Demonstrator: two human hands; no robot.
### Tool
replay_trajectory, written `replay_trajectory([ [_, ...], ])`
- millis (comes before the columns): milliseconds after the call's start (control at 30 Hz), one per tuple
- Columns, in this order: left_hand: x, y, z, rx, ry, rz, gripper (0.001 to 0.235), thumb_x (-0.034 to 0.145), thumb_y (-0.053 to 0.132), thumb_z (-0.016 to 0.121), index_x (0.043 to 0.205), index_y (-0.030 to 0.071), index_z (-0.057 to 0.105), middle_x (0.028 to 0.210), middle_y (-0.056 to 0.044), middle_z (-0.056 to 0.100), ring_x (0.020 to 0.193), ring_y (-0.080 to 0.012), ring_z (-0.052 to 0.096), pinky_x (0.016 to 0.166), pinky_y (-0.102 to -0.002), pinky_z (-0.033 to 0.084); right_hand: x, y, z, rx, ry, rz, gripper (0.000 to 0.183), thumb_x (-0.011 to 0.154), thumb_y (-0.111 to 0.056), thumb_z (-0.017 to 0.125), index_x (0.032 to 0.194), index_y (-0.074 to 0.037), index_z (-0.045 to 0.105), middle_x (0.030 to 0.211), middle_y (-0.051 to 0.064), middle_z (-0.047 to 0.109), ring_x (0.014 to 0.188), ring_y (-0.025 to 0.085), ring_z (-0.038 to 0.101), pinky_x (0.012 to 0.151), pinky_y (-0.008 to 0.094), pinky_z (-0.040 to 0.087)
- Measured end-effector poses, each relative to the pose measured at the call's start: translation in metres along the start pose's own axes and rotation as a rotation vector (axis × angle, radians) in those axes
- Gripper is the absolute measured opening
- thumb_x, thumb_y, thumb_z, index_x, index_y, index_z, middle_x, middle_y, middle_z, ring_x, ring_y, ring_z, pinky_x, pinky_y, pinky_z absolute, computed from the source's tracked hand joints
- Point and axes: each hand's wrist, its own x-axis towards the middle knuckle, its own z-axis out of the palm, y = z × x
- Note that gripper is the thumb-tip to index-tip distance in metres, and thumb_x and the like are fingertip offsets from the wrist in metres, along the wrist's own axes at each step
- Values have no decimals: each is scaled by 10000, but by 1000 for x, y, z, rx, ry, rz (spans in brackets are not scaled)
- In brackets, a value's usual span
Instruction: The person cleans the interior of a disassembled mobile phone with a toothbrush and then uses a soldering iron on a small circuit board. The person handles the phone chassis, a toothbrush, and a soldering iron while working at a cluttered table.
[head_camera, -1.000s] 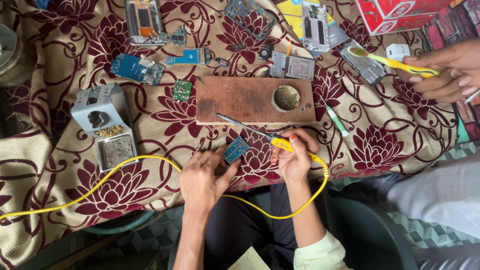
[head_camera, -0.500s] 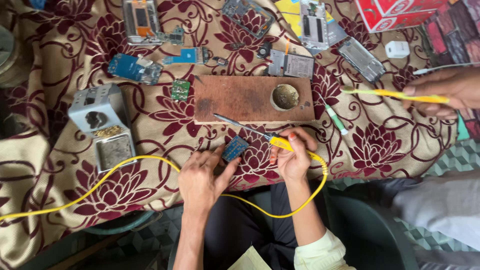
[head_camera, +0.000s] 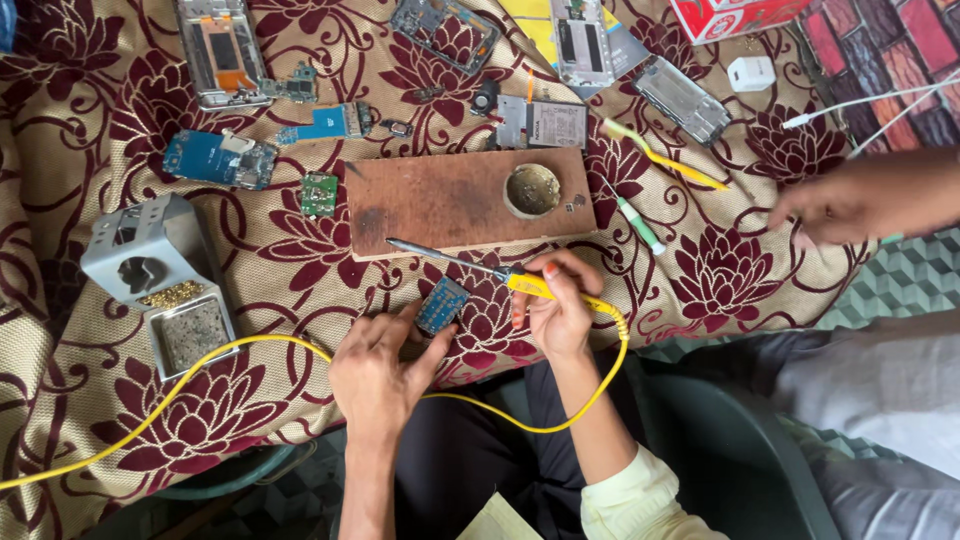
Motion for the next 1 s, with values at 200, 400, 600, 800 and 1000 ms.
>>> replay_trajectory([
  [200, 0, 0, 2, 19, -18, -9, 436, 792, 415, 845, 1052, 67, 809, 735, -15, 692, 678, -185, 625, 636, -348, 529, 1, -2, 2, -19, -46, 16, 229, 1026, -98, 517, 982, 105, 613, 741, 197, 634, 529, 261, 627, 431, 347, 521],
  [400, -3, -2, 5, 26, -21, -24, 427, 798, 416, 841, 1052, 74, 814, 722, -6, 689, 666, -177, 620, 625, -344, 525, 0, -3, 4, -4, -55, 18, 242, 1031, -105, 513, 981, 108, 618, 752, 209, 644, 534, 263, 632, 435, 347, 521],
  [600, -1, -2, 4, 17, -32, -23, 384, 852, 387, 808, 1069, 70, 812, 760, -12, 708, 689, -177, 625, 643, -333, 521, 0, -5, 4, -27, -45, 47, 251, 1040, -118, 510, 976, 101, 615, 751, 210, 645, 538, 263, 633, 432, 348, 524],
  [800, -2, 1, 0, -26, -5, -23, 245, 932, 301, 748, 1048, 96, 816, 790, -21, 713, 720, -196, 629, 660, -339, 516, 0, -3, 3, -16, -57, 26, 255, 1045, -124, 517, 986, 103, 617, 756, 210, 645, 534, 268, 630, 439, 349, 519],
  [1000, 0, 2, -2, -60, 8, -19, 199, 962, 257, 724, 998, 78, 801, 804, -43, 707, 732, -225, 631, 664, -358, 511, -1, -2, 1, -10, 14, 26, 241, 1028, -126, 537, 986, 97, 618, 795, 212, 644, 564, 277, 633, 437, 362, 519],
])
